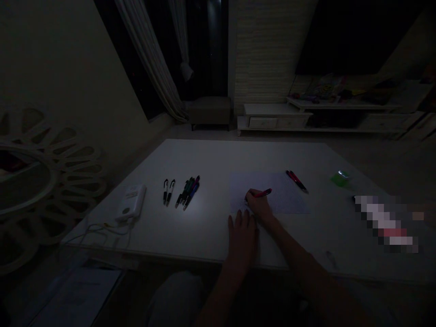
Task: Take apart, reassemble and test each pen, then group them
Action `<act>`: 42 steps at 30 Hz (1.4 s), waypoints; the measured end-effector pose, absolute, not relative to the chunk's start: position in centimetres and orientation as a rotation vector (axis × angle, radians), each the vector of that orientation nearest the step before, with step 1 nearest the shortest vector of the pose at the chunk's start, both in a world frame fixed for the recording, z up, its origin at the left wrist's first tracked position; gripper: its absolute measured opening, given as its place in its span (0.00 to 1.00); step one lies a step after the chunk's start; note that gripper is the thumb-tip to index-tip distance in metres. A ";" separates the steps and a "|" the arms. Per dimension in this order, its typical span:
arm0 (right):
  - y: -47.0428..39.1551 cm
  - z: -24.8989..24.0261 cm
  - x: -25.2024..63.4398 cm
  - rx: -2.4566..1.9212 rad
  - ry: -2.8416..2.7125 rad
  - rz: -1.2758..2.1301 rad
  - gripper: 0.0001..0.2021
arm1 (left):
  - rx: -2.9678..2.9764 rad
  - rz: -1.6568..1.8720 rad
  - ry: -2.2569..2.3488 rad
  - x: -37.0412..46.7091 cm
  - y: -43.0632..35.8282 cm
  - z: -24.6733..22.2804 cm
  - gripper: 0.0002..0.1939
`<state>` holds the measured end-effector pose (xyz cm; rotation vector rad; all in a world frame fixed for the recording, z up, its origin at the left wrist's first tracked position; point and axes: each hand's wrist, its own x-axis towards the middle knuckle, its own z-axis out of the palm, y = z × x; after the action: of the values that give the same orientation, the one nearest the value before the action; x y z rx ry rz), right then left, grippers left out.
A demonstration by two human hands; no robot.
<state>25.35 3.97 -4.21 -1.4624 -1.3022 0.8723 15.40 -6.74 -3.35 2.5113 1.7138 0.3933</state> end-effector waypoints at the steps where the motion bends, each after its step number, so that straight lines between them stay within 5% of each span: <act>1: 4.0 -4.2 25.3 -1.465 -1.303 0.871 0.08 | 2.508 0.390 1.713 15.4 -6.7 -3.3 0.20; 20: 4.0 -4.6 26.3 -1.430 -1.225 0.831 0.09 | 2.518 0.420 1.698 15.4 -6.7 -3.6 0.20; 22: 3.8 -4.2 27.2 -1.447 -1.128 0.800 0.16 | 2.517 0.421 1.693 15.3 -6.8 -3.4 0.20; 26: 3.4 -3.1 30.4 -1.502 -1.072 0.705 0.33 | 2.514 0.420 1.691 15.1 -6.7 -3.2 0.20; 32: 4.2 -2.3 38.8 -1.509 -1.142 0.521 0.27 | 2.511 0.400 1.684 15.0 -6.6 -3.4 0.19; 37: 4.5 -2.7 44.9 -1.615 -1.191 0.526 0.35 | 2.531 0.413 1.686 14.8 -6.5 -3.5 0.19; 42: 5.1 -3.7 48.5 -1.860 -1.385 0.387 0.31 | 2.539 0.388 1.702 14.6 -6.3 -3.3 0.18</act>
<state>48.46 5.10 -3.68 -1.8601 -1.3852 0.3871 14.60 -6.34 -3.34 2.5391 1.7020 0.3885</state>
